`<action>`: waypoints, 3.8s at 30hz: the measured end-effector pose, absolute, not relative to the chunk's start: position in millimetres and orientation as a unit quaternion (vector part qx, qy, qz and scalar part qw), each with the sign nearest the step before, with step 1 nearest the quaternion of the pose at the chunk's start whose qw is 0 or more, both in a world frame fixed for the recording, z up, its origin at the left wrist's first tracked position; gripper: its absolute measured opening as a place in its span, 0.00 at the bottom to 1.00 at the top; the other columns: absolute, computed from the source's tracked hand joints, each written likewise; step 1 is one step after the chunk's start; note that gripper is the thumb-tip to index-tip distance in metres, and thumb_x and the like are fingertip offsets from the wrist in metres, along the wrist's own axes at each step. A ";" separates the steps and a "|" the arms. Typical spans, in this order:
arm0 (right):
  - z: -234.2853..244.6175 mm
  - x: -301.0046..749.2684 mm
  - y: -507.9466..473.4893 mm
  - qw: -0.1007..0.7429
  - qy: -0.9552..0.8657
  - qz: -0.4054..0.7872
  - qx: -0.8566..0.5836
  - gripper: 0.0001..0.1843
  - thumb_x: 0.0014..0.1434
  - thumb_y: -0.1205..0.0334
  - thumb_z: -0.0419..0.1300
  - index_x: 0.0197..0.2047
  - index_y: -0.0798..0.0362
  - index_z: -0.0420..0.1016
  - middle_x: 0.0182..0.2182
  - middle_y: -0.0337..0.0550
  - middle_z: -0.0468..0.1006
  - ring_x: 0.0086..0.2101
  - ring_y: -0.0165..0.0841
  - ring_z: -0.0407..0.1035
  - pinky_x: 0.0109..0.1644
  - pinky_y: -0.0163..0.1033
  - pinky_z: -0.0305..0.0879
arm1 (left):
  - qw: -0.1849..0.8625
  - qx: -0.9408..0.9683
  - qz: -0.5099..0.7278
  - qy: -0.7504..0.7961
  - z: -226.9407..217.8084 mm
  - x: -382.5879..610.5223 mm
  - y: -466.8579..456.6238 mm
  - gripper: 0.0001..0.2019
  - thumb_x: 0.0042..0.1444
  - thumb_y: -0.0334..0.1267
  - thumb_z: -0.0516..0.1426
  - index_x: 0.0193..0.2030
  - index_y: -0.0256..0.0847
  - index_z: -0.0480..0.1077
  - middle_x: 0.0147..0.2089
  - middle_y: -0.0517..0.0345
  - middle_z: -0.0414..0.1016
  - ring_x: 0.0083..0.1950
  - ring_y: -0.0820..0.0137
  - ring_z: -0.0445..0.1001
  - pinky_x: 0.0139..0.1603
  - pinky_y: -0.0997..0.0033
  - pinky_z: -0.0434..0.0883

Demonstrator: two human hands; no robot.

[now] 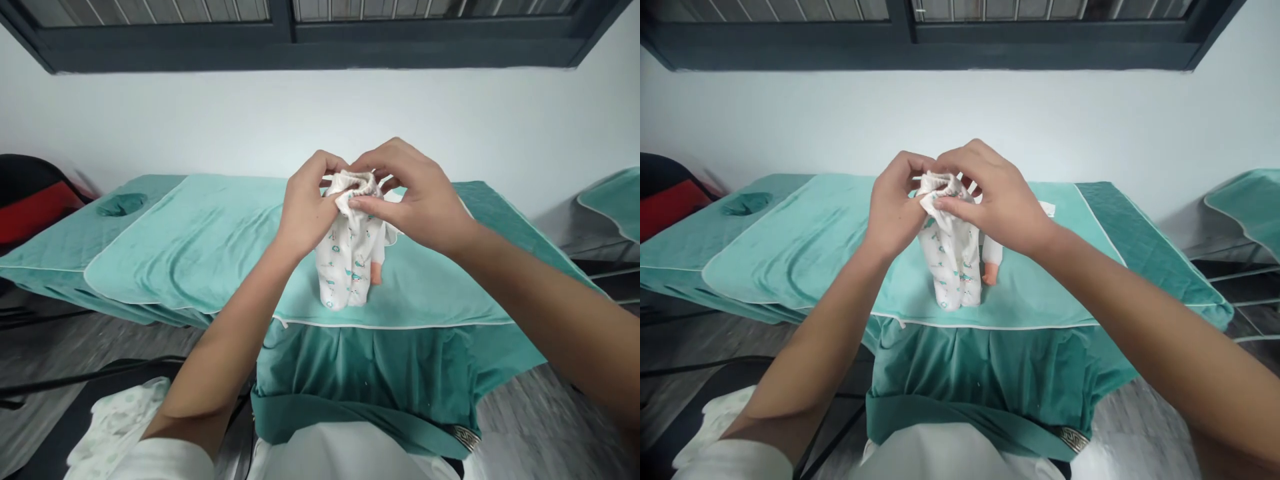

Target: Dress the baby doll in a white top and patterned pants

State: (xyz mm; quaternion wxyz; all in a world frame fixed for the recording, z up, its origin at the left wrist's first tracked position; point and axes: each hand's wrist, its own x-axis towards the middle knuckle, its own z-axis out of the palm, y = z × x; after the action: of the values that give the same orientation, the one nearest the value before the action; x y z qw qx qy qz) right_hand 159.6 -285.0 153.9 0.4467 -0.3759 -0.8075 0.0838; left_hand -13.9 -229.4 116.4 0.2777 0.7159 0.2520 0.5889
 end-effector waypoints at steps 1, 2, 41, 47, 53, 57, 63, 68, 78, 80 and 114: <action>150.3 161.5 -281.0 0.444 -0.811 0.062 -0.375 0.15 0.57 0.57 0.69 0.49 0.45 0.78 0.47 0.43 0.75 0.48 0.42 0.71 0.51 0.48 0.72 | 0.309 0.714 0.577 0.250 114.4 -12.8 -225.7 0.08 0.58 0.40 0.64 0.37 0.42 0.70 0.37 0.62 0.73 0.45 0.68 0.75 0.46 0.66 0.75; 146.5 163.8 -276.5 0.440 -0.816 0.048 -0.371 0.14 0.58 0.56 0.68 0.48 0.44 0.78 0.47 0.44 0.75 0.48 0.42 0.71 0.50 0.48 0.72 | 0.338 0.712 0.564 0.248 112.3 -12.1 -221.9 0.08 0.57 0.40 0.64 0.36 0.42 0.69 0.36 0.62 0.72 0.44 0.68 0.76 0.45 0.67 0.75; 106.2 178.8 -211.2 0.570 -0.671 0.271 -0.389 0.17 0.63 0.48 0.64 0.30 0.49 0.66 0.26 0.34 0.65 0.30 0.27 0.65 0.32 0.34 0.64 | 0.380 0.765 0.432 0.290 97.3 -20.3 -175.1 0.21 0.51 0.52 0.67 0.45 0.44 0.69 0.44 0.57 0.73 0.48 0.66 0.74 0.45 0.70 0.71; 96.5 172.6 -204.0 0.579 -0.655 0.282 -0.395 0.20 0.62 0.44 0.63 0.31 0.49 0.65 0.26 0.33 0.62 0.29 0.26 0.64 0.34 0.34 0.64 | 0.453 0.766 0.338 0.307 94.2 -6.0 -180.4 0.16 0.54 0.48 0.64 0.42 0.40 0.71 0.41 0.58 0.74 0.41 0.69 0.72 0.42 0.70 0.68; 81.3 187.0 -200.1 0.562 -0.627 0.339 -0.421 0.20 0.60 0.41 0.64 0.32 0.49 0.68 0.26 0.34 0.65 0.28 0.27 0.63 0.31 0.34 0.61 | 0.542 0.717 0.321 0.300 77.8 -2.0 -175.0 0.12 0.54 0.45 0.62 0.38 0.38 0.73 0.35 0.59 0.73 0.36 0.70 0.71 0.37 0.71 0.66; 75.0 192.9 -207.1 0.418 -0.660 0.436 -0.447 0.21 0.57 0.40 0.67 0.34 0.51 0.75 0.28 0.36 0.74 0.30 0.30 0.69 0.32 0.35 0.64 | 0.526 0.614 0.481 0.340 65.7 4.1 -168.7 0.06 0.56 0.38 0.59 0.39 0.40 0.70 0.34 0.62 0.69 0.34 0.73 0.70 0.38 0.73 0.67; 64.2 191.9 -212.8 0.323 -0.641 0.534 -0.447 0.20 0.54 0.43 0.69 0.37 0.53 0.81 0.33 0.42 0.82 0.34 0.37 0.76 0.38 0.39 0.70 | 0.588 0.585 0.464 0.311 58.7 13.1 -174.4 0.12 0.54 0.42 0.63 0.41 0.41 0.70 0.36 0.62 0.72 0.37 0.73 0.72 0.40 0.74 0.69; 56.1 190.3 -209.7 0.495 -0.567 0.503 -0.426 0.23 0.57 0.39 0.65 0.43 0.50 0.78 0.33 0.40 0.81 0.34 0.35 0.75 0.35 0.38 0.70 | 0.658 0.614 0.333 0.282 57.4 4.1 -181.0 0.21 0.49 0.49 0.68 0.44 0.38 0.74 0.37 0.55 0.77 0.34 0.69 0.75 0.36 0.70 0.70; 57.2 196.7 -214.5 0.338 -0.619 0.546 -0.452 0.24 0.49 0.43 0.73 0.41 0.53 0.80 0.32 0.40 0.81 0.33 0.35 0.74 0.38 0.39 0.70 | 0.680 0.513 0.461 0.247 37.0 8.7 -168.0 0.18 0.48 0.42 0.69 0.44 0.38 0.75 0.39 0.56 0.81 0.41 0.64 0.80 0.46 0.66 0.74; 55.8 196.8 -215.2 0.286 -0.623 0.559 -0.467 0.21 0.48 0.48 0.74 0.38 0.54 0.81 0.31 0.41 0.81 0.32 0.35 0.74 0.38 0.39 0.70 | 0.685 0.506 0.461 0.249 34.2 12.6 -168.0 0.18 0.49 0.43 0.69 0.44 0.37 0.75 0.39 0.55 0.82 0.42 0.63 0.81 0.47 0.66 0.74; 27.3 210.2 -221.7 0.487 -0.449 0.608 -0.437 0.29 0.55 0.42 0.69 0.54 0.49 0.77 0.41 0.46 0.84 0.40 0.42 0.79 0.41 0.44 0.76 | 0.768 0.453 0.369 0.263 14.3 26.8 -177.7 0.25 0.47 0.43 0.70 0.51 0.36 0.77 0.46 0.46 0.83 0.46 0.56 0.82 0.53 0.55 0.75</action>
State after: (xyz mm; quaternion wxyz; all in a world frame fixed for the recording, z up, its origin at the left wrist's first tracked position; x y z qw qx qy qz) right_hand 210.2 -221.7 27.3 0.4868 -0.4371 -0.4494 0.6083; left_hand 26.8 -177.7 14.3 0.7676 0.4535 0.2625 0.3691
